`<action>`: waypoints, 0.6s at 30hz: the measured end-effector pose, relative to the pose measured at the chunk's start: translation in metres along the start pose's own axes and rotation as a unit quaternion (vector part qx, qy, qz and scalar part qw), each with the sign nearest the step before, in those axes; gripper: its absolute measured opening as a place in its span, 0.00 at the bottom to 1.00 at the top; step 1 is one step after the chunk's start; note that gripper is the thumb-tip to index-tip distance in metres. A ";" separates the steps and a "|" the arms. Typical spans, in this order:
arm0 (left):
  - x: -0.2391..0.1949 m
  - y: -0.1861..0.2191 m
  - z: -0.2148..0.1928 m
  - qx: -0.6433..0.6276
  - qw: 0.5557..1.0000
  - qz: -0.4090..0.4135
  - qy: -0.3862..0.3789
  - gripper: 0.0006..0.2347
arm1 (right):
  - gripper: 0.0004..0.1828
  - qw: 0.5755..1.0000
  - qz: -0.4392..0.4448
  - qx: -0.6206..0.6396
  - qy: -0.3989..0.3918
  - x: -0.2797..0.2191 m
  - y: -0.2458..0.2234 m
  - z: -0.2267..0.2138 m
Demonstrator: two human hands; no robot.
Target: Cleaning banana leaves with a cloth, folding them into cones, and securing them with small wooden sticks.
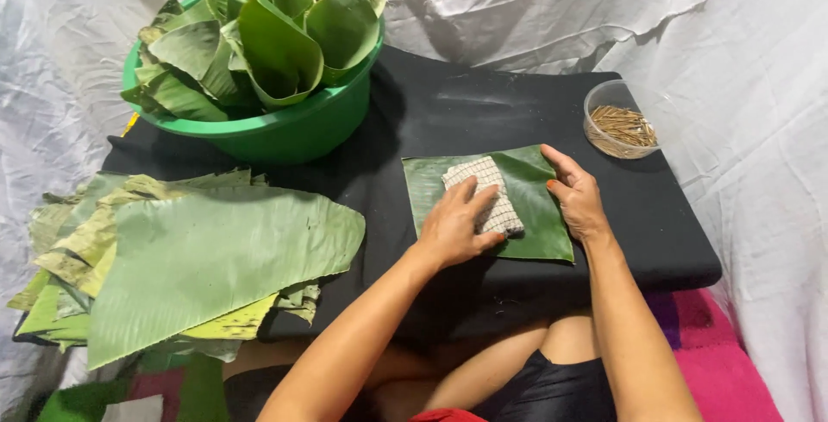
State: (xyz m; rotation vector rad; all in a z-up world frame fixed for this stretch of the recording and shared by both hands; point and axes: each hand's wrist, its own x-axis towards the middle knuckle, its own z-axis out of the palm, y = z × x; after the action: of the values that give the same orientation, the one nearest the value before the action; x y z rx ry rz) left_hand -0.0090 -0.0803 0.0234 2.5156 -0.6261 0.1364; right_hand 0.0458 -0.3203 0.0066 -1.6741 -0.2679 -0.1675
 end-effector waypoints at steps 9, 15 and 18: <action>0.043 0.006 0.040 0.017 0.988 0.073 0.133 0.18 | 0.36 0.999 -0.015 -0.027 0.029 0.002 0.012 -0.001; 0.048 -0.006 0.072 0.024 0.990 0.092 0.108 0.18 | 0.35 0.998 -0.017 -0.043 0.044 0.004 0.019 -0.001; 0.040 -0.007 0.057 0.025 0.995 0.064 0.073 0.15 | 0.34 0.996 -0.014 -0.073 0.055 0.001 0.012 0.002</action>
State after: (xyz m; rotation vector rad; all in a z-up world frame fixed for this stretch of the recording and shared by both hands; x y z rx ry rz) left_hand 0.0279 -0.1215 -0.0194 2.4845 -0.7324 0.3830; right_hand 0.0504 -0.3199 -0.0051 -1.7987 -0.2010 -0.3057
